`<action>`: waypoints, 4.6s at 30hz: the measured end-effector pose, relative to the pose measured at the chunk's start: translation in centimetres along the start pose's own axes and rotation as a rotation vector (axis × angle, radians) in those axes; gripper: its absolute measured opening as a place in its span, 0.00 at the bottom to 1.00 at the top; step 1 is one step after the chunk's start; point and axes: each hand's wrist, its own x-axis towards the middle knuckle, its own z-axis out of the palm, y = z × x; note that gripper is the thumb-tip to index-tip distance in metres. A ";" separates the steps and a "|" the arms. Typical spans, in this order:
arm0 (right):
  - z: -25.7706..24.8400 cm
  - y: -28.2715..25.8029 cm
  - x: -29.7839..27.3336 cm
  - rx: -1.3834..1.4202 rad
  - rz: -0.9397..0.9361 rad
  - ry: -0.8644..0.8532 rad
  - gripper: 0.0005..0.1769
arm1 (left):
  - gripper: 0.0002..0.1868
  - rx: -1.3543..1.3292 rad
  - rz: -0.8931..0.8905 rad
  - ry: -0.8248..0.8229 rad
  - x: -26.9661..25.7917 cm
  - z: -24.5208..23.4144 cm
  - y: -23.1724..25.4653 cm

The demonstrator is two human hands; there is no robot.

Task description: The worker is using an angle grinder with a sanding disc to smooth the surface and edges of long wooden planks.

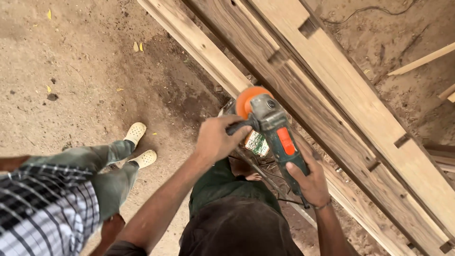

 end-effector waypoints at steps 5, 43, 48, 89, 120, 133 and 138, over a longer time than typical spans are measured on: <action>3.2 -5.5 4.2 -0.123 -0.330 -0.074 0.41 | 0.18 0.004 -0.029 0.090 2.7 -5.5 0.3; -2.2 5.0 -10.0 -0.023 0.034 0.239 0.43 | 0.18 -0.018 0.196 -0.230 -1.2 6.8 2.5; 3.4 -0.7 -1.1 -0.091 -0.045 0.152 0.42 | 0.20 -0.005 0.210 -0.057 2.6 -2.5 -0.8; 21.0 -22.8 25.9 -0.256 0.034 -0.199 0.52 | 0.17 0.018 -0.065 0.263 17.0 -31.3 -7.5; 19.3 -21.7 23.3 -0.343 0.010 -0.193 0.54 | 0.14 0.014 -0.070 0.152 17.0 -28.1 -9.2; 14.4 -19.8 16.2 -0.220 0.049 -0.110 0.45 | 0.18 -0.053 -0.099 0.013 14.0 -22.3 -6.0; 13.1 -18.0 13.0 -0.239 0.131 -0.073 0.47 | 0.18 -0.094 0.079 0.060 12.7 -20.1 -6.0</action>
